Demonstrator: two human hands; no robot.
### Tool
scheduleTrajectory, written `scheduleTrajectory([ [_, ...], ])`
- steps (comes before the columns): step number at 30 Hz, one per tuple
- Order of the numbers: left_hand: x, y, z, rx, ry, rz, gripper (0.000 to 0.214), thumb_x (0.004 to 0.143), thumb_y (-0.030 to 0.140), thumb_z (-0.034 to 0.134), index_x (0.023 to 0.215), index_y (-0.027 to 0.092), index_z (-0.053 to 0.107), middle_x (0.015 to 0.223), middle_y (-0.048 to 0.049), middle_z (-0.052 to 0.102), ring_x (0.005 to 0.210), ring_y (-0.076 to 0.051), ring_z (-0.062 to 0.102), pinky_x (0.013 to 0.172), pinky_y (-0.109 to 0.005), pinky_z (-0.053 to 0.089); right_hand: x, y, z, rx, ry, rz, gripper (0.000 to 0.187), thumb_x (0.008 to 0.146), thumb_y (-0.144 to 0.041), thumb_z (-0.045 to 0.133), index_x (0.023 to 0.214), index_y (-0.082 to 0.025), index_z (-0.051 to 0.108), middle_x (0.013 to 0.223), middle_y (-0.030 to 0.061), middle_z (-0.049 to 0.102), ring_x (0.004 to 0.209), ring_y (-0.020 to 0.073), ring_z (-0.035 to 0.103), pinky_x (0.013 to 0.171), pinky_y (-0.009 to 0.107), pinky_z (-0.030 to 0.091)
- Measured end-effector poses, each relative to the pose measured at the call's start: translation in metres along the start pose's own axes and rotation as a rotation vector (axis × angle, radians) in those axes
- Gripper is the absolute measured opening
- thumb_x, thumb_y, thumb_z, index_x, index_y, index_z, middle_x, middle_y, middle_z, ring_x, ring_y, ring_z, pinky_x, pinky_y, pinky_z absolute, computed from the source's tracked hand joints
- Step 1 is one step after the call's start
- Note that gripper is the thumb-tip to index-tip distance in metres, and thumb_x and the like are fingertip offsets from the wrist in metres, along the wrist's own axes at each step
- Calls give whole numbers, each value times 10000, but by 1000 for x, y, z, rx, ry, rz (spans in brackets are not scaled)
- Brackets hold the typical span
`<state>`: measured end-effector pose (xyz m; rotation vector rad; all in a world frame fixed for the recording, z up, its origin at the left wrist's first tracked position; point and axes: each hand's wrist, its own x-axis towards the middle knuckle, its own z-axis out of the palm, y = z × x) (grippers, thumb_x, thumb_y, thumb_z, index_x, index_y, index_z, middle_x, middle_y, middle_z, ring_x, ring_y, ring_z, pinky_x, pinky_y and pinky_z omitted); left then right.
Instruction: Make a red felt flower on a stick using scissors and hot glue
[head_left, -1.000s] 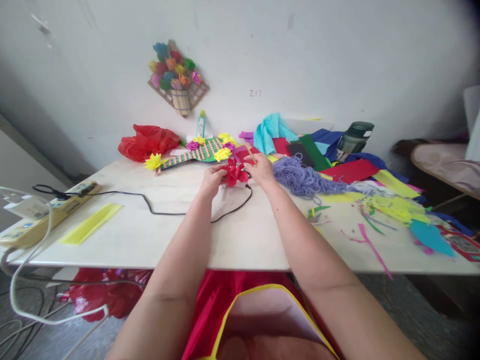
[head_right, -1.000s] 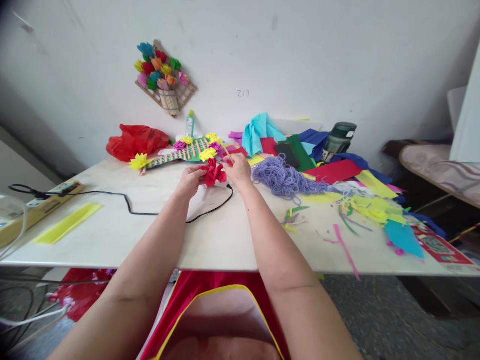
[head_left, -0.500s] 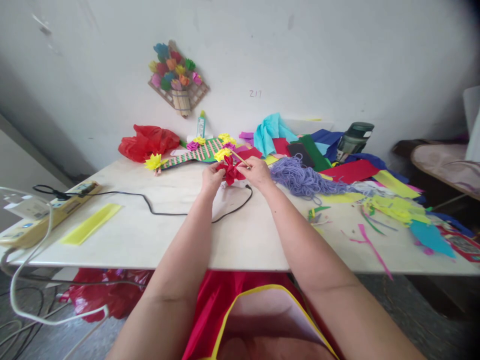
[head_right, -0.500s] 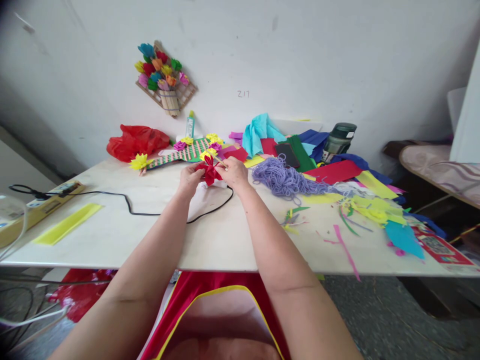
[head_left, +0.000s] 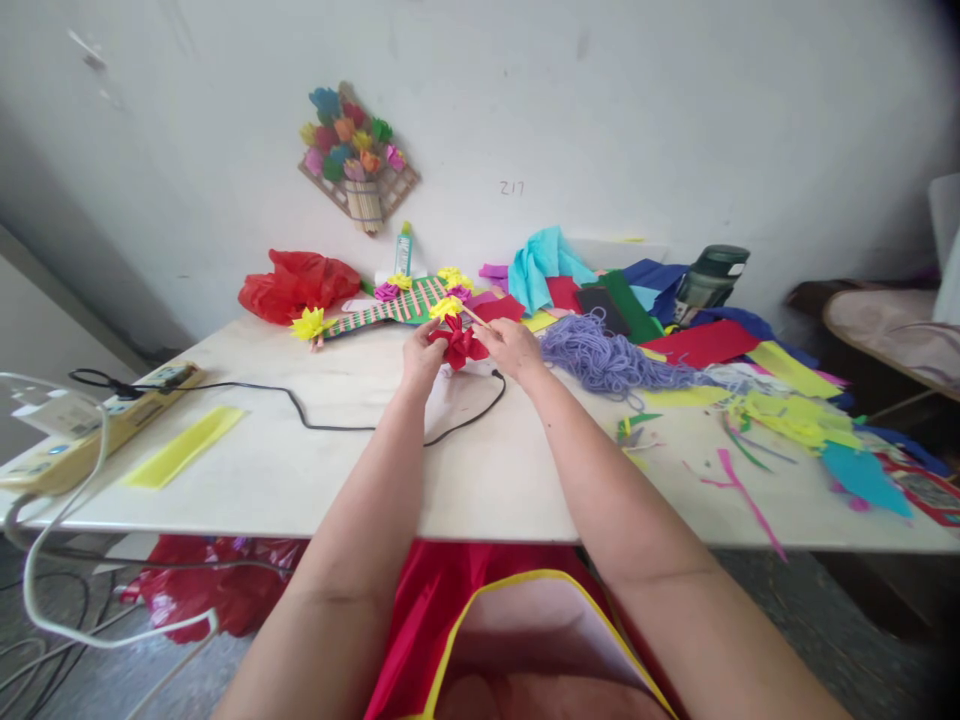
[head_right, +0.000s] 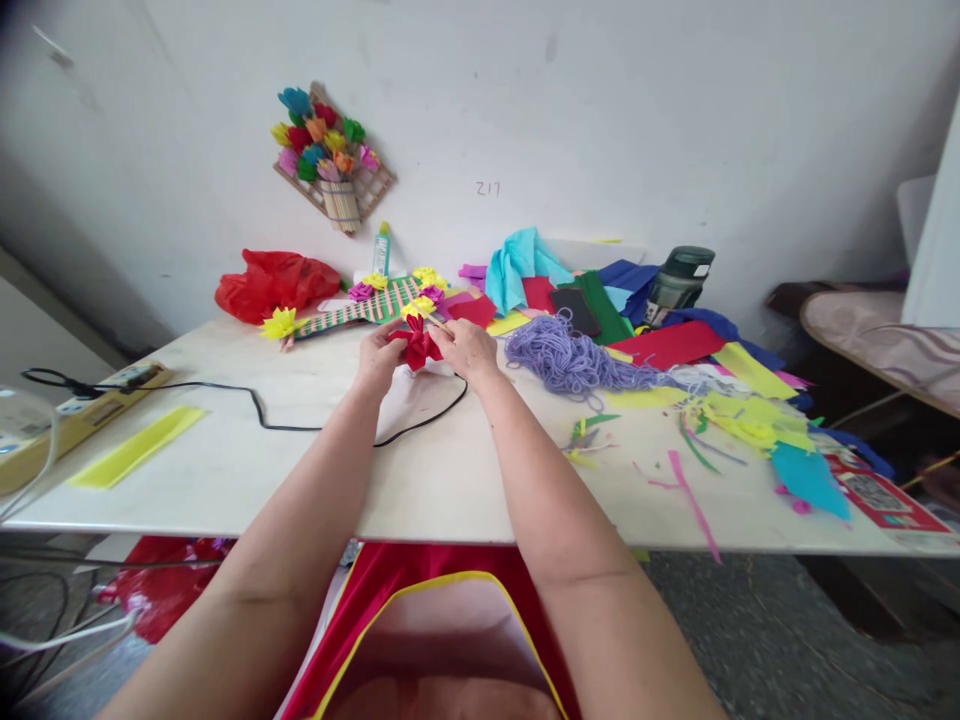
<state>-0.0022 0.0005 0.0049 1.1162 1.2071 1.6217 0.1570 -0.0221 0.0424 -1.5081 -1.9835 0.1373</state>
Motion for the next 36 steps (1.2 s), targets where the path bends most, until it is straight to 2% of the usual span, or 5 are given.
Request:
scheduleTrajectory([
  [8,-2,1,-7,-28,-39,-2,619,565,150,609,1172,117,727,588,26,632,516,-125,574,551,-228,488,-2,5,0,-116,-41,-3,407,1002,-460,452,904,-241,780,957,38,774,847,165,637,628,264,318],
  [19,-4,0,-9,-109,-98,-81,519,506,198,579,978,123,779,685,-24,711,563,-143,611,517,-226,470,-2,4,-5,-205,-97,-11,434,1019,-449,410,979,-236,786,1038,82,788,935,192,684,679,268,367],
  [23,-6,3,-10,-112,-128,-102,542,488,193,573,985,116,777,688,-30,706,548,-147,600,502,-241,475,-2,5,-3,-174,-58,-13,374,1018,-434,425,1134,-251,730,1081,71,779,970,214,686,716,278,391],
  [30,-9,5,-9,-98,-159,-66,584,515,191,587,1066,118,765,651,-14,686,548,-149,608,526,-252,497,-1,12,-4,-218,-3,142,359,1022,-382,413,1171,-216,694,1104,117,758,1017,249,690,786,314,458],
  [36,-9,6,-8,-102,-165,-48,660,532,169,590,1175,129,735,659,3,684,599,-155,641,597,-267,526,3,31,4,-302,-112,295,310,954,-267,519,1100,-147,764,1172,212,731,1093,315,697,840,364,509],
])
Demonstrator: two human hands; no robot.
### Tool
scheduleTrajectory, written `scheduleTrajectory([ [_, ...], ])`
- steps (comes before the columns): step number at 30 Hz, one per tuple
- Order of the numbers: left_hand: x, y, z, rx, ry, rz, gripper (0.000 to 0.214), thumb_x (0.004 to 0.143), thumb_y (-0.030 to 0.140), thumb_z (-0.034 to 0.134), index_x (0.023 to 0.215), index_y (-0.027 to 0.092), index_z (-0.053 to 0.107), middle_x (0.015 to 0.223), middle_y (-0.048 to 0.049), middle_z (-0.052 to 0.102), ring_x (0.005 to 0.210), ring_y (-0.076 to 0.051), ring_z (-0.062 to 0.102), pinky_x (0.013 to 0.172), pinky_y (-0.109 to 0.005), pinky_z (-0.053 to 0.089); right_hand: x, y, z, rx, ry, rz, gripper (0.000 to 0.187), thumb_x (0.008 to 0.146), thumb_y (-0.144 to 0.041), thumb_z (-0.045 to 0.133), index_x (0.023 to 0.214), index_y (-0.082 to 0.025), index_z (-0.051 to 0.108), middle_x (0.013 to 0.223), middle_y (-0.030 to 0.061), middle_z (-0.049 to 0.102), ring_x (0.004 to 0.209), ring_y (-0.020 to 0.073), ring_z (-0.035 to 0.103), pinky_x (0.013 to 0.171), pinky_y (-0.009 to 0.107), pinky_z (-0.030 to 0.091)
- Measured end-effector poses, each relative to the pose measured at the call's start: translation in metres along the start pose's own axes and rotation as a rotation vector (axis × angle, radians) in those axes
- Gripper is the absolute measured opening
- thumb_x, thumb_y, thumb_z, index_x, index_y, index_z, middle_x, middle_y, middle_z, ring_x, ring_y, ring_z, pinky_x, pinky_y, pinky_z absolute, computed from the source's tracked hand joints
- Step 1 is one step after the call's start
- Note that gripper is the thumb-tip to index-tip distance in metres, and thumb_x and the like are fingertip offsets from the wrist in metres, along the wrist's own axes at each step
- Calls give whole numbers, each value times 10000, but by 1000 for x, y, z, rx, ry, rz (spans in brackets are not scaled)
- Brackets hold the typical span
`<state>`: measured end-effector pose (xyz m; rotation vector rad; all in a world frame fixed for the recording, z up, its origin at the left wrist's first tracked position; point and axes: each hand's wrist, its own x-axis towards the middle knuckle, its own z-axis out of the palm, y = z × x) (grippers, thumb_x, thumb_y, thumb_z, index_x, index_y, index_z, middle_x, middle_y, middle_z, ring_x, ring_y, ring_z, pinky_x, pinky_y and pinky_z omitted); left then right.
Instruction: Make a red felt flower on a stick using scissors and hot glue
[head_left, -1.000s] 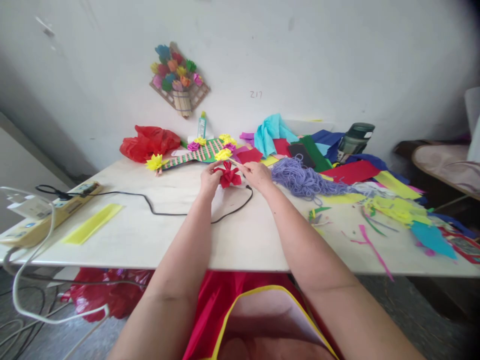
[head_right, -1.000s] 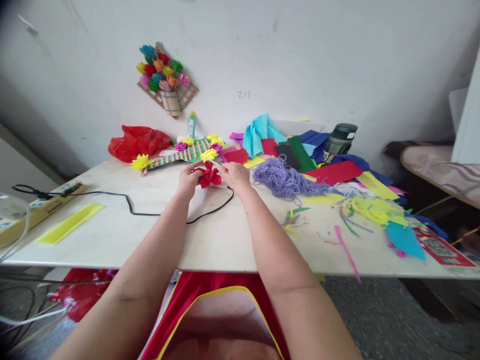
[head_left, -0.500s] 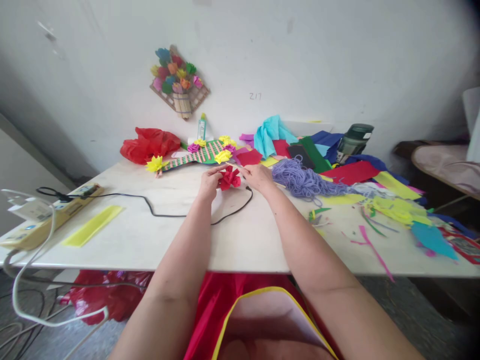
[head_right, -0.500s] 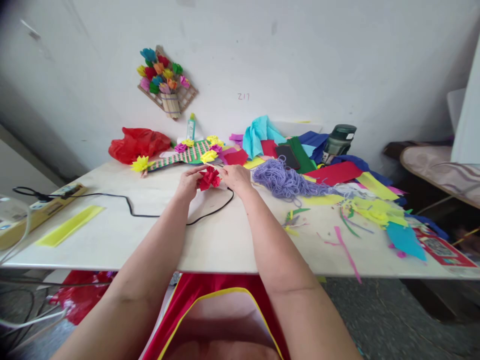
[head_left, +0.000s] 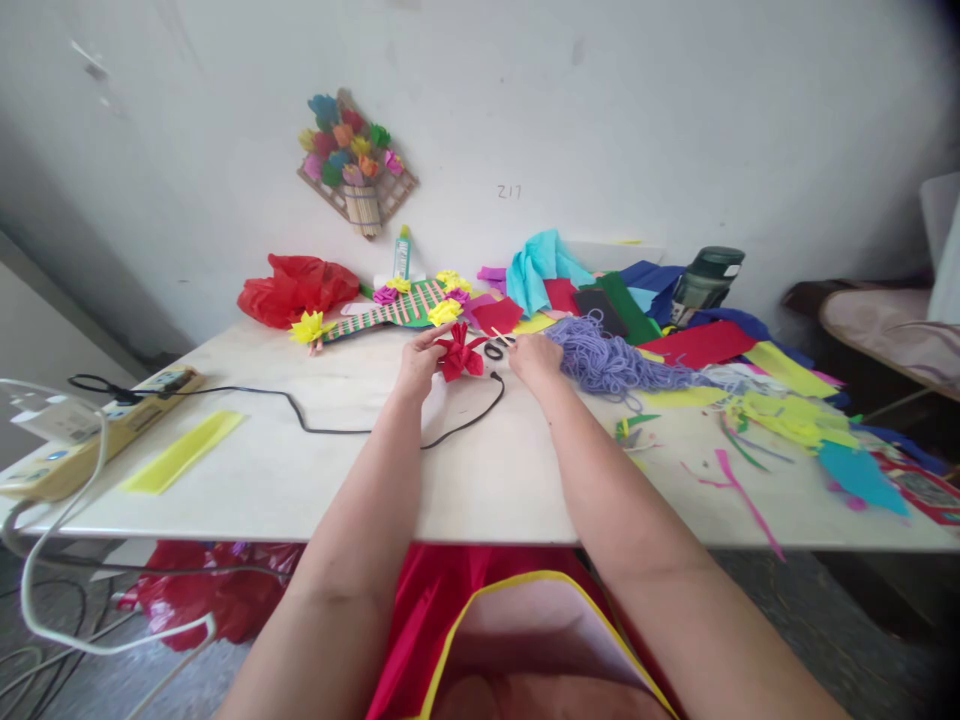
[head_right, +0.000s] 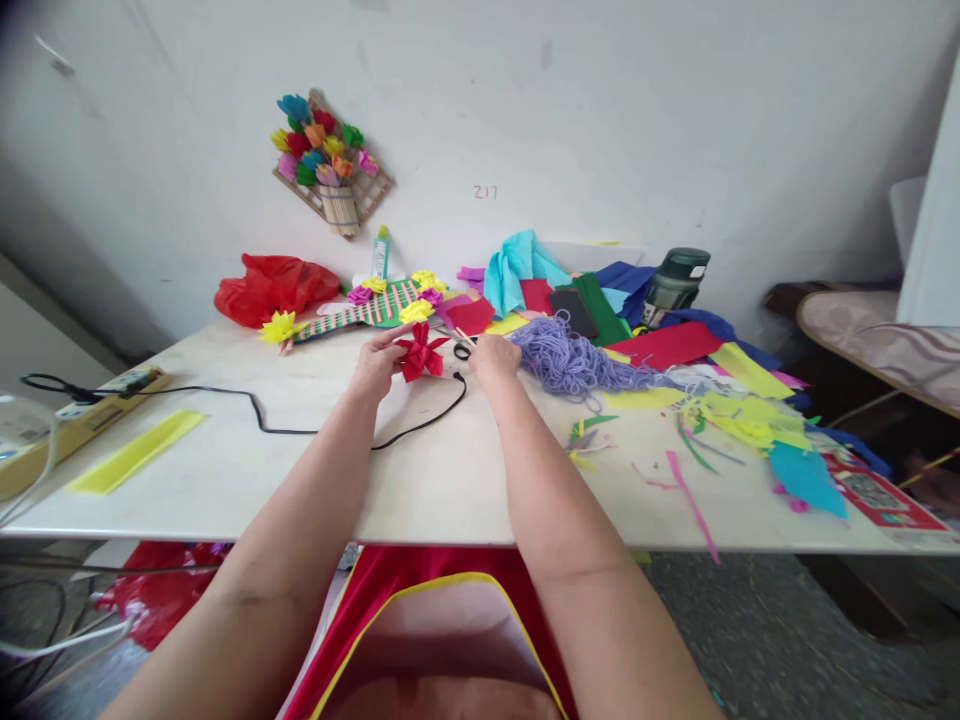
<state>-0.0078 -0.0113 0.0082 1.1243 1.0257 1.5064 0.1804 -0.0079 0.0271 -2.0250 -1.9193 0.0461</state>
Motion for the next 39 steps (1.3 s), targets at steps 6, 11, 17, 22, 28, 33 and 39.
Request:
scheduleTrajectory([
  [6,0,2,-2,-24,32,26,771,520,174,609,1289,139,665,690,13,683,610,-151,629,599,-263,518,6,8,8,-30,-39,70,304,903,-278,602,1115,-145,775,1143,222,741,1099,310,699,858,354,524],
  [11,6,1,-9,-60,195,112,820,545,232,640,1357,135,591,677,22,657,606,-156,626,609,-280,515,4,8,9,-55,-12,50,335,934,-254,518,1146,-153,756,1215,198,724,1128,276,684,855,325,514],
  [17,11,-1,-14,-78,293,147,779,587,264,630,1357,159,572,620,44,632,573,-150,609,629,-287,514,2,7,8,-43,51,-28,351,933,-178,477,1163,-182,742,1203,166,729,1140,239,674,883,313,500],
  [22,7,-1,-8,-83,221,111,791,559,238,640,1341,131,589,652,29,655,576,-149,619,584,-265,502,3,7,8,-79,-76,33,316,865,-248,642,1140,-140,755,1184,217,728,1132,283,689,894,332,511],
  [28,2,0,-3,-47,118,36,787,517,168,615,1302,107,625,650,15,672,595,-161,629,573,-260,500,1,8,8,-93,-123,-28,409,797,-283,741,1174,-123,738,1135,244,730,1107,313,701,890,347,534],
  [33,1,0,-3,-41,98,8,762,523,150,602,1283,111,637,719,-21,714,663,-190,669,635,-299,538,-1,10,4,-126,-146,-38,390,810,-187,689,1194,-126,727,1208,231,714,1147,312,682,902,337,532],
  [39,2,2,-5,-35,119,24,749,512,175,608,1257,105,644,693,-4,688,660,-185,659,643,-308,542,-1,11,4,-145,-156,-40,393,834,-166,654,1220,-122,717,1222,215,718,1165,294,680,916,306,531],
])
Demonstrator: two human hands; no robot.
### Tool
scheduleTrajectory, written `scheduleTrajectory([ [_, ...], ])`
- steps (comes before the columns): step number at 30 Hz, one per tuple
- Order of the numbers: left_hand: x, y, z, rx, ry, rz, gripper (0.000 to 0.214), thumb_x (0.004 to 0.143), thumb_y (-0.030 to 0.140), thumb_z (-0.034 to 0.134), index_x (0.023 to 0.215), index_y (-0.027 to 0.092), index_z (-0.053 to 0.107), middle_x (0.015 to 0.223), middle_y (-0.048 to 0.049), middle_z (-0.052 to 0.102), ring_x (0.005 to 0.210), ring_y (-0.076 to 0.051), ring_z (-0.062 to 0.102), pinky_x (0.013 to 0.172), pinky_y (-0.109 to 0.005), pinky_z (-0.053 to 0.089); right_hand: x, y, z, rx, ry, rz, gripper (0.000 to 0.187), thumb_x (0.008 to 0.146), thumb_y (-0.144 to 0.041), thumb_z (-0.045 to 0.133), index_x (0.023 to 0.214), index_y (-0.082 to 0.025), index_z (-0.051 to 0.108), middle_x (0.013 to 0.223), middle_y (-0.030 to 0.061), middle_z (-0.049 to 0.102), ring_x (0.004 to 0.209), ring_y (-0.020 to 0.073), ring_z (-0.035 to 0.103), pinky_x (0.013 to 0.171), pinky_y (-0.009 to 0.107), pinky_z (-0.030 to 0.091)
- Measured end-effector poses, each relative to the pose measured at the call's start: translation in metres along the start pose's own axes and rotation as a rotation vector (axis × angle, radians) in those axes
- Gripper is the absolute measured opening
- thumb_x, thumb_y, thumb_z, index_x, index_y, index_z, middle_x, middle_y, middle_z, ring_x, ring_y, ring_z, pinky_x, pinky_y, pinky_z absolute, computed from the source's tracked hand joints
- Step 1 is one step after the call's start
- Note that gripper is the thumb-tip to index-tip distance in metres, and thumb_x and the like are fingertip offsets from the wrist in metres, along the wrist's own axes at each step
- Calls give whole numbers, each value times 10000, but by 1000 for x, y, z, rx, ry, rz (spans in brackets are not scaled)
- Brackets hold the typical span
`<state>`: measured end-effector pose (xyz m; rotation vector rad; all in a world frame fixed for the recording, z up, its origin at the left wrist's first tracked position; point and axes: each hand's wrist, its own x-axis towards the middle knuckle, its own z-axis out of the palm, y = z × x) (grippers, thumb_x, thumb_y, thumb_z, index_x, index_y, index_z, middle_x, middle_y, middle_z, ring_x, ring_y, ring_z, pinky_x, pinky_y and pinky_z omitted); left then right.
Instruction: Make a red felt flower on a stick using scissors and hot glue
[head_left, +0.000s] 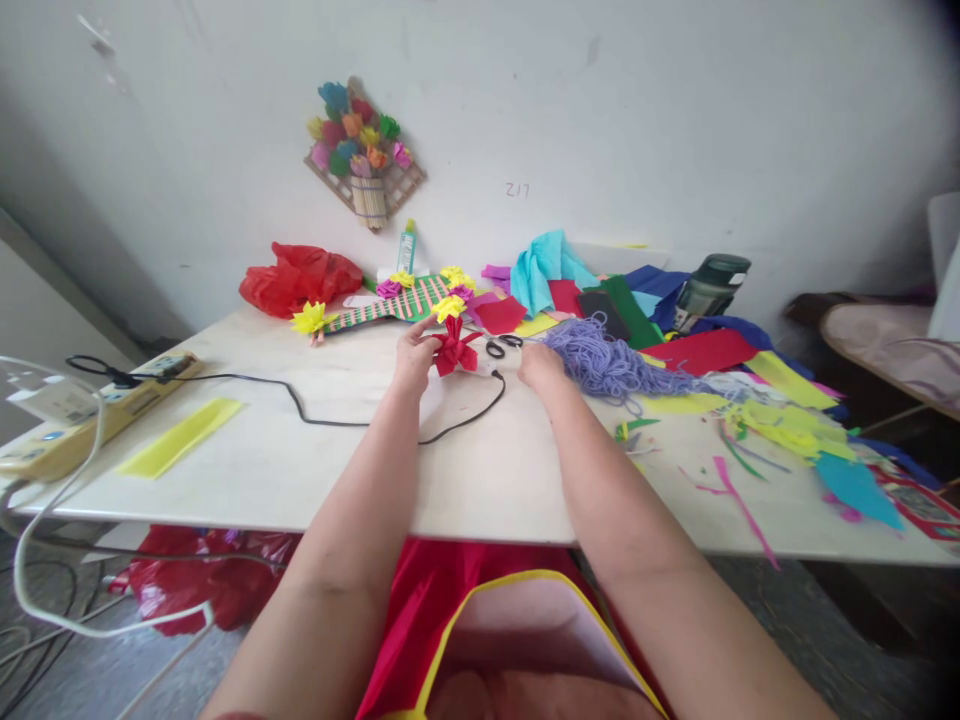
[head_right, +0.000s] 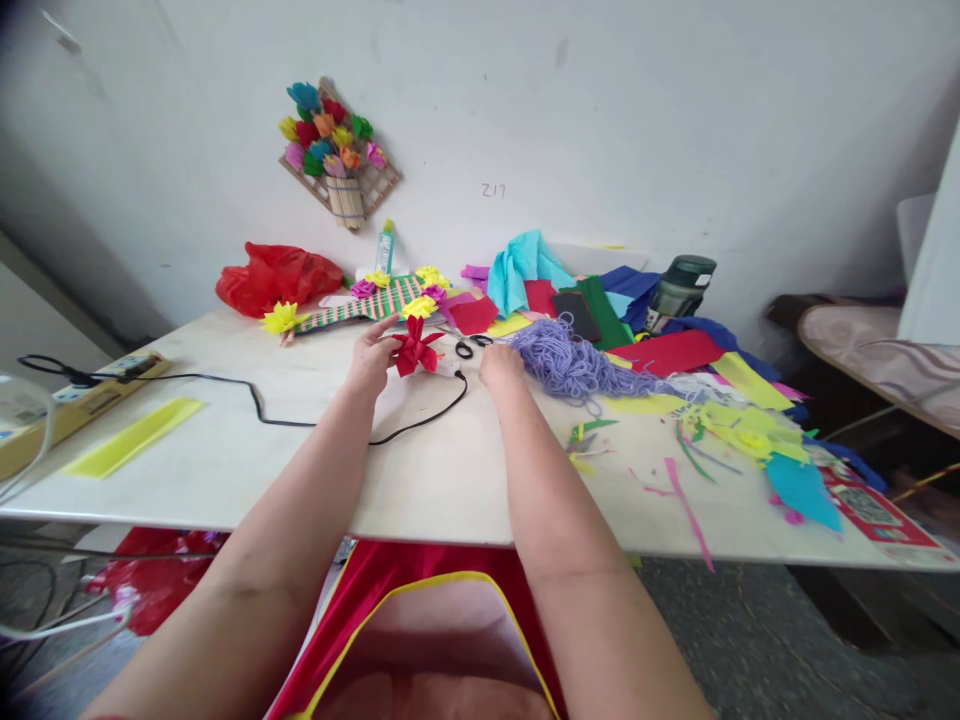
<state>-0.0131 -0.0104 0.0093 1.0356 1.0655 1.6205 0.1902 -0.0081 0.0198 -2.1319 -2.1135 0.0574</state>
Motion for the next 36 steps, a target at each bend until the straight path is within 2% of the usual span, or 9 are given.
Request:
scheduleTrajectory([
  [3,2,0,-1,-1,27,14,744,505,192,612,1243,108,648,680,8,671,669,-185,658,649,-310,544,1,1,-1,37,-8,26,412,834,-215,687,1230,-105,708,1232,225,711,1165,281,684,922,276,514],
  [8,4,-1,0,-6,51,13,749,496,188,594,1238,103,656,668,11,668,648,-177,646,634,-300,537,1,-3,-8,112,19,97,372,886,-275,630,1213,-122,717,1236,212,714,1180,269,677,913,264,494],
  [12,2,-1,1,1,-2,-3,759,505,180,593,1258,105,654,698,-2,701,645,-176,653,635,-300,540,-2,-7,-14,194,107,96,350,922,-241,514,1173,-133,732,1231,213,712,1151,302,685,881,318,495],
  [15,1,-2,2,29,-56,-10,763,508,179,600,1266,104,655,686,1,704,619,-171,648,611,-284,523,0,-10,-15,286,166,54,348,927,-239,467,1078,-123,757,1149,199,739,1099,311,694,838,341,494],
  [18,1,-4,3,58,-115,-13,756,514,182,608,1266,113,658,682,2,712,629,-177,660,613,-279,517,5,-11,-11,496,191,-31,276,899,-291,544,924,-127,765,1001,148,767,987,264,705,803,310,489],
  [22,1,-6,4,97,-174,-4,737,523,186,621,1253,101,663,691,-8,727,617,-169,652,596,-261,494,9,-13,-5,889,201,-150,145,788,-264,663,838,-150,735,823,46,743,796,169,670,748,260,483],
  [25,0,-7,5,107,-208,1,742,522,181,624,1257,90,660,686,-12,728,599,-160,639,584,-254,484,10,-16,-5,1037,215,-193,97,719,-241,692,767,-160,710,718,8,698,702,146,625,712,264,477],
  [31,1,-9,7,124,-267,30,719,535,163,604,1247,89,666,676,-15,726,603,-162,644,597,-258,486,11,-18,-4,1083,254,-302,104,689,-264,687,732,-170,699,660,-12,652,653,140,582,687,279,475],
  [36,1,-11,8,174,-262,47,713,540,148,588,1243,63,667,652,-17,713,566,-150,608,552,-238,443,10,-19,-3,976,245,-340,137,740,-226,612,799,-172,723,666,-10,644,642,143,574,683,288,491],
])
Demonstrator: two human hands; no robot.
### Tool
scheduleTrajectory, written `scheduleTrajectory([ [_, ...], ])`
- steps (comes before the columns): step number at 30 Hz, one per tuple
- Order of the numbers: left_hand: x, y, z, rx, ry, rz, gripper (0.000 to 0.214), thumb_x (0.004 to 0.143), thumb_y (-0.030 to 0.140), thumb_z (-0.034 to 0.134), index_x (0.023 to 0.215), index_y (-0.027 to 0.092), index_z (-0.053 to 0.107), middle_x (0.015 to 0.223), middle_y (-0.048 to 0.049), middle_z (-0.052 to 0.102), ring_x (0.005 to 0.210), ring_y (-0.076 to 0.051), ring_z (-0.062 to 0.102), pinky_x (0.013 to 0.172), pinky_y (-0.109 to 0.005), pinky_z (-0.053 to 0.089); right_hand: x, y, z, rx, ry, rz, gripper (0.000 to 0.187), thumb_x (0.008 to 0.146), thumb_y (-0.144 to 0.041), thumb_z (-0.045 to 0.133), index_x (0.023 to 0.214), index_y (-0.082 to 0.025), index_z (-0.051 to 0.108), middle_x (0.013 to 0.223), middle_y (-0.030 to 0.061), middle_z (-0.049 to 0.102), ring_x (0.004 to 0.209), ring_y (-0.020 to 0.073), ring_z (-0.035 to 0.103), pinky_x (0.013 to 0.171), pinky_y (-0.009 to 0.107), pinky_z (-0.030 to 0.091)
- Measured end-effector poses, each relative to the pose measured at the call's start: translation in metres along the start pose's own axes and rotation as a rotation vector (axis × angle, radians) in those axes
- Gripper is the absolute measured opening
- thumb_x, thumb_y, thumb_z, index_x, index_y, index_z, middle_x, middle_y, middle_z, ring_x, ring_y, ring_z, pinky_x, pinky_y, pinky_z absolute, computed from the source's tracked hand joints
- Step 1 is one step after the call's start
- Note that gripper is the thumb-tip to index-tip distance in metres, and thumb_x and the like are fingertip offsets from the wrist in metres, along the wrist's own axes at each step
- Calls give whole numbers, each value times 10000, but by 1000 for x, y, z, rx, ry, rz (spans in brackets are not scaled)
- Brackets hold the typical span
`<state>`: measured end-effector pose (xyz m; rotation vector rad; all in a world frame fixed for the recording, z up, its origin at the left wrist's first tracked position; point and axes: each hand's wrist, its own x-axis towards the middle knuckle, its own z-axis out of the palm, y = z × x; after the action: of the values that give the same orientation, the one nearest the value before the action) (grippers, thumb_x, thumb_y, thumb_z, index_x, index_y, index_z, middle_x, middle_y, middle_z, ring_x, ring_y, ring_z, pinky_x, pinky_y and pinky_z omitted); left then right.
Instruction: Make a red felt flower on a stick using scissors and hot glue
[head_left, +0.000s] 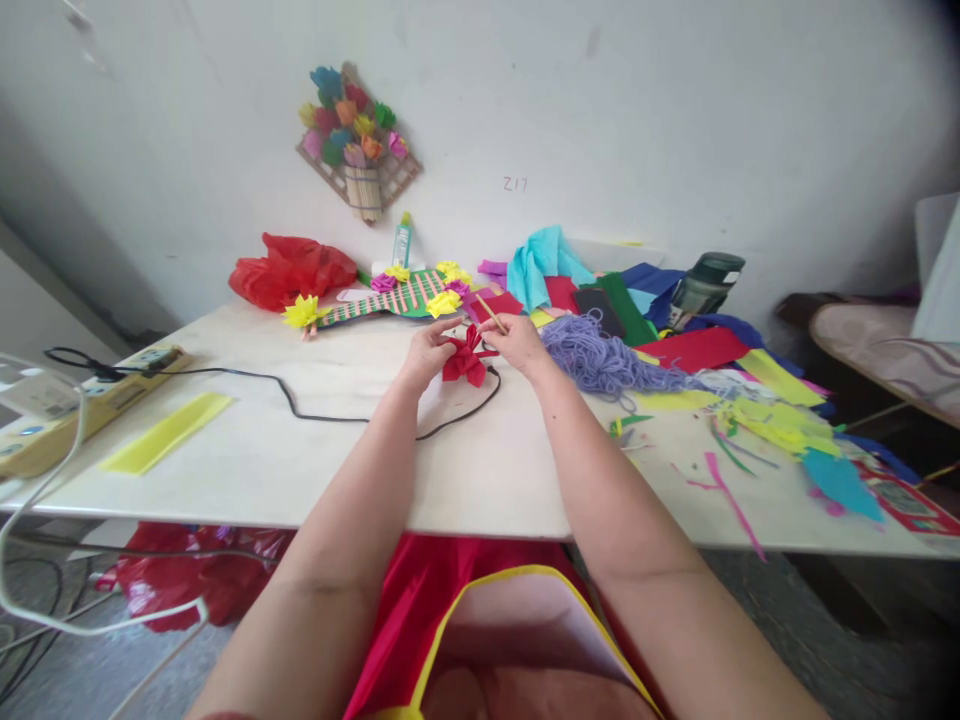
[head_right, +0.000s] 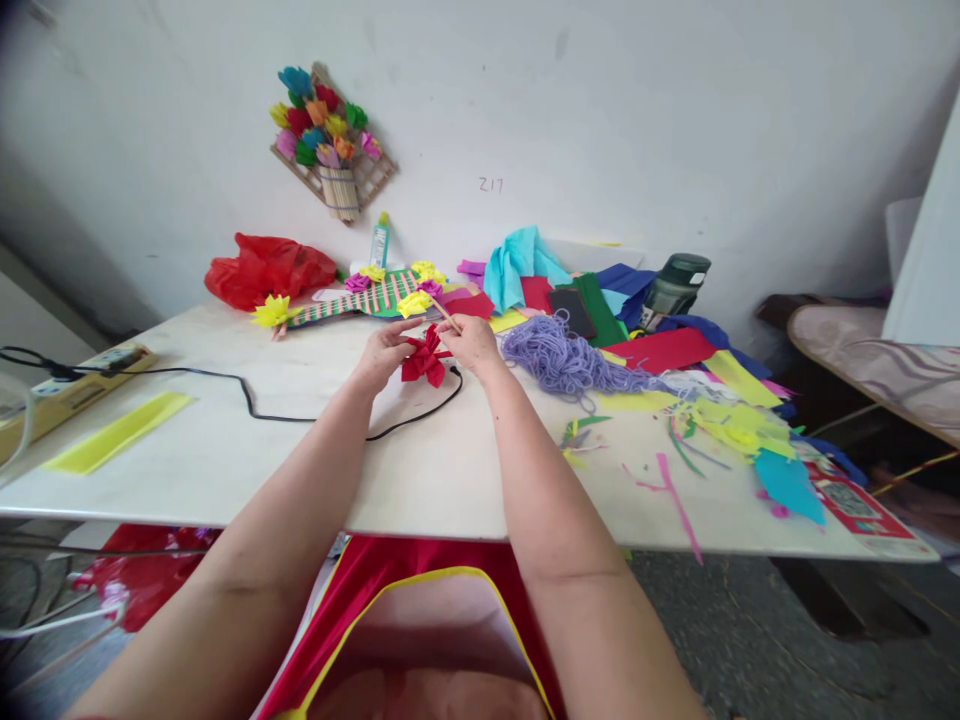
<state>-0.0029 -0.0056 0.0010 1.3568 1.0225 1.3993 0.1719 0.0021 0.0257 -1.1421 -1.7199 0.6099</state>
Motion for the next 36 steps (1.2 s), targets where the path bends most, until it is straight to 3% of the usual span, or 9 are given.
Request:
scheduleTrajectory([
  [10,0,-1,1,56,6,32,671,547,148,570,1202,98,703,698,-24,731,593,-150,625,569,-240,465,-2,-5,0,-185,-49,54,99,767,-231,630,798,-177,707,749,14,692,751,171,638,741,287,497],
  [17,2,-1,0,70,117,45,660,533,161,554,1169,115,725,681,-13,722,570,-146,609,555,-239,461,-1,-6,-14,-428,53,179,318,964,-255,425,1173,-190,655,1125,112,730,1026,234,669,874,334,485],
  [21,2,-1,-1,70,171,61,678,528,170,546,1180,108,721,683,-9,720,557,-140,594,542,-234,447,-3,7,-16,-706,-107,305,333,983,-251,440,1136,-154,720,1191,191,722,1094,274,684,885,345,483],
  [26,1,0,0,67,152,71,698,524,183,531,1189,82,718,623,5,689,537,-132,573,520,-222,423,-8,22,-10,-851,-210,347,259,899,-210,598,1085,-181,776,1228,182,721,1142,287,685,896,336,499],
  [29,1,-1,0,65,145,66,709,523,184,532,1200,80,714,654,-8,708,534,-128,572,517,-221,420,-10,21,-10,-856,-161,277,256,901,-224,595,1073,-171,777,1241,189,709,1169,301,665,942,373,490],
  [31,1,0,1,61,144,61,712,524,181,536,1206,81,712,680,-19,719,546,-133,585,527,-225,432,-9,16,-10,-807,-61,215,269,927,-246,551,1049,-167,777,1205,182,715,1140,293,668,956,389,486],
  [36,0,1,2,85,145,61,698,529,177,539,1199,97,717,685,-19,716,567,-141,595,542,-231,442,-1,2,-4,-434,124,43,211,893,-274,586,954,-197,773,1032,79,745,978,197,676,909,316,503],
])
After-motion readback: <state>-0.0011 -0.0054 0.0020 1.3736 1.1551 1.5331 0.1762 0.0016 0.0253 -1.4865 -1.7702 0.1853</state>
